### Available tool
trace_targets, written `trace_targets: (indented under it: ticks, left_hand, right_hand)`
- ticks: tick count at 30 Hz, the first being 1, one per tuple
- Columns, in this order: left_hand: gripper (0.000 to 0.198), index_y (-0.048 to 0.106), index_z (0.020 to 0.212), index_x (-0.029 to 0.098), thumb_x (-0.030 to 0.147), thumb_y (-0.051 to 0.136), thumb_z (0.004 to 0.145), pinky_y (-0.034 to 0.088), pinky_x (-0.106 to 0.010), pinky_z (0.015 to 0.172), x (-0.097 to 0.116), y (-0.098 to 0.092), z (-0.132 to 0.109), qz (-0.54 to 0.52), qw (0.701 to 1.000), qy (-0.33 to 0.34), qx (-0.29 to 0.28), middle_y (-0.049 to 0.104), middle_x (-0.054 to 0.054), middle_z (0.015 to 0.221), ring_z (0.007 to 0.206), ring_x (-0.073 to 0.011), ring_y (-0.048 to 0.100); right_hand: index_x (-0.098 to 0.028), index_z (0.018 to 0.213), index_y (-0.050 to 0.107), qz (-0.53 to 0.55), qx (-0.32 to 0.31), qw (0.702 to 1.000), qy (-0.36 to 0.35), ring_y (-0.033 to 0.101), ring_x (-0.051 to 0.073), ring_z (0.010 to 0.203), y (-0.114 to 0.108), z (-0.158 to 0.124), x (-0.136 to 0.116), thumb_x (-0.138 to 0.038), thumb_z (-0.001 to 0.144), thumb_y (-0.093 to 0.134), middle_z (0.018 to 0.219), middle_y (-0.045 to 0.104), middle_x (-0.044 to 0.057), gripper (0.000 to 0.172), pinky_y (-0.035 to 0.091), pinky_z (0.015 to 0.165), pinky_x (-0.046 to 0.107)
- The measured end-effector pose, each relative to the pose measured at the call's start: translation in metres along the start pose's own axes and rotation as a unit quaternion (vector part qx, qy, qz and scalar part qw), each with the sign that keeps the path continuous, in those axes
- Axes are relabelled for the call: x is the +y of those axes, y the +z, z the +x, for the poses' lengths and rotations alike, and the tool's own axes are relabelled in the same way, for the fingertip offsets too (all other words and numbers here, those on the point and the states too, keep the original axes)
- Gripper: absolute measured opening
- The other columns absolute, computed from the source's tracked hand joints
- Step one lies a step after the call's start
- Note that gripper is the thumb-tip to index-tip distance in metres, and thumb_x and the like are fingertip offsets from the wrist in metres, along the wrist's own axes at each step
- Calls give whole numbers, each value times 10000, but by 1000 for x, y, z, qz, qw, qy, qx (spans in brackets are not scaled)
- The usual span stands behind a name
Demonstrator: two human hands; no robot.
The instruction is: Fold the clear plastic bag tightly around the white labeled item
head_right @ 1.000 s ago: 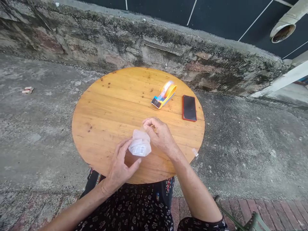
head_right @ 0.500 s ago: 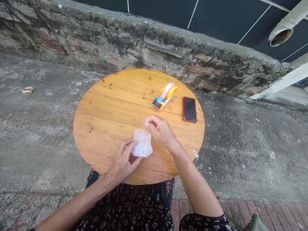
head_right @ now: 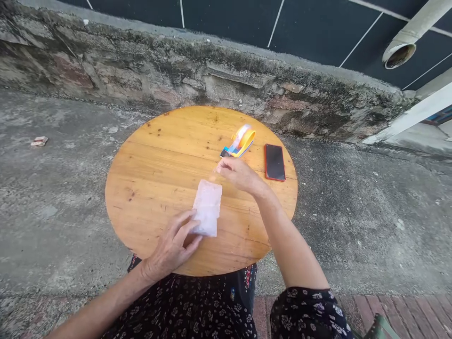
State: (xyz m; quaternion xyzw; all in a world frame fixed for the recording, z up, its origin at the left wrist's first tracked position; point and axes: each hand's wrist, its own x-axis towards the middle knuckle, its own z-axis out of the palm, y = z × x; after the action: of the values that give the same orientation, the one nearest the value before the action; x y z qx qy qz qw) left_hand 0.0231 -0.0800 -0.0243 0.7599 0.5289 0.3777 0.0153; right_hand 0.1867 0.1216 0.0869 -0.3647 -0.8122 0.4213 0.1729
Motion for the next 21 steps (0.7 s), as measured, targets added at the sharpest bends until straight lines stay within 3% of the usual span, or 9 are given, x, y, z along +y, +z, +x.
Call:
trace_targets:
  ticks: [7,15,21]
  left_hand:
    - [383,522,1156,178,84,607,795,492,-445,970,11,-2,-5,-6,1000,-11,-6,537,-146,1257,1179,-274,519]
    - [373,535,1138,187,57,592,793,499,-431,944,14,1,-5,3,1000,-28,12,543,-132,1224,1159,-271,524]
    - [357,540,1110,197,45,565,788,519,-413,899,19,4,-3,15,999,-46,22,545,-123,1198,1114,-261,542]
  right_hand:
    - [-168,716,556,-49,-52,997,17,435,116,641,-4,25,20,-273,781,522,665,510,-27,128,323,600,244]
    - [-159,678,579,-142,-14,989,37,486,122,648,0,41,41,-161,784,505,672,577,-6,129,313,606,238]
    - [-163,662,604,-162,19,986,42,480,117,608,2,37,56,-213,807,537,628,572,-13,166,290,579,234]
